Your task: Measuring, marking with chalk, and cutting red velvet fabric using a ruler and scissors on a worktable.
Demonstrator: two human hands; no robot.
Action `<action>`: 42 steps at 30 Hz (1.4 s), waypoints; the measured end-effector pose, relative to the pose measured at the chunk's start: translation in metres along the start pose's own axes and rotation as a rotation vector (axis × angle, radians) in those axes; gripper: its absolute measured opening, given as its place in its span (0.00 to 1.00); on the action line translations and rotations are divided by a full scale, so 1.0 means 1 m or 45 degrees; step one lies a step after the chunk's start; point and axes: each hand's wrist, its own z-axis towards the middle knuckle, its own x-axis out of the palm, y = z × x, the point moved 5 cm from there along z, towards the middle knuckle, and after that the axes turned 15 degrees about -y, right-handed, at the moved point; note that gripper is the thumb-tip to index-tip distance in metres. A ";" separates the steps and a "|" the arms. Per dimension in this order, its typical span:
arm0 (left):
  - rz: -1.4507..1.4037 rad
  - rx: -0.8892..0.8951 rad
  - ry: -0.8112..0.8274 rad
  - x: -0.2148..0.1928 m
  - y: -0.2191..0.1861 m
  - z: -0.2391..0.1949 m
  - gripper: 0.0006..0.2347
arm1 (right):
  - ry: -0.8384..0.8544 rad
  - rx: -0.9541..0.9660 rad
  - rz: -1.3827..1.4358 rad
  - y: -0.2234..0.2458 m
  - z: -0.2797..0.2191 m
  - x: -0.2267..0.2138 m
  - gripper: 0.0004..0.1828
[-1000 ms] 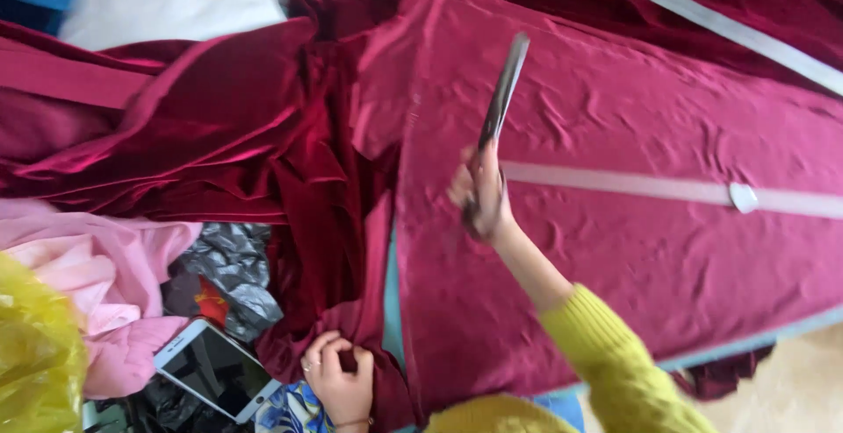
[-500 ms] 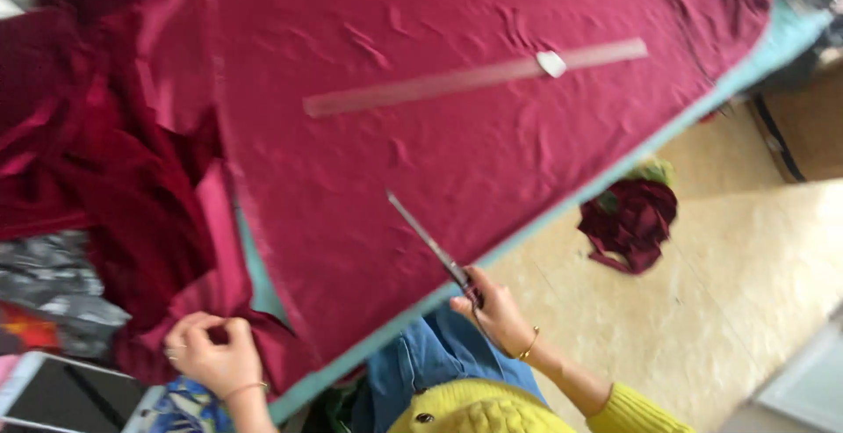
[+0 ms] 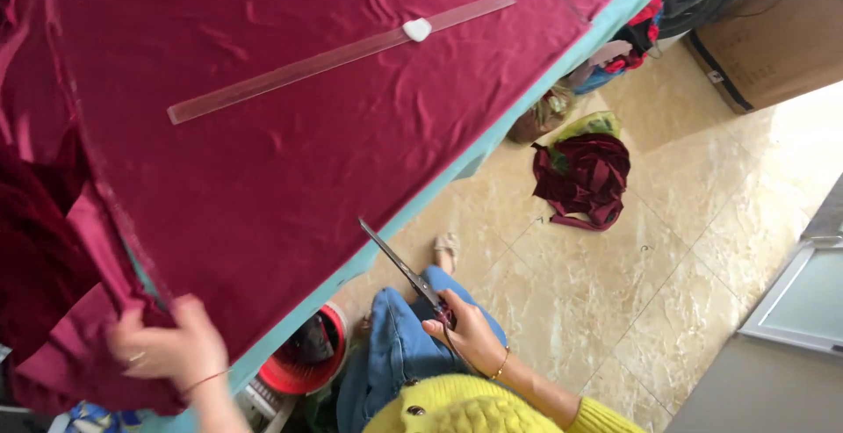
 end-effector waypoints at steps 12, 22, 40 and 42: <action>-0.616 0.478 0.800 0.170 -0.365 -0.109 0.27 | -0.354 0.321 -0.025 -0.116 0.063 -0.177 0.23; -0.414 0.589 0.767 0.254 -0.468 -0.087 0.39 | -0.676 0.568 0.343 -0.154 0.134 -0.292 0.19; -0.376 0.666 0.866 0.275 -0.507 -0.066 0.43 | -0.254 -0.266 -0.337 -0.035 0.380 -0.280 0.37; -0.372 0.658 0.884 0.276 -0.505 -0.067 0.46 | -0.285 -0.460 -0.376 -0.029 0.411 -0.283 0.37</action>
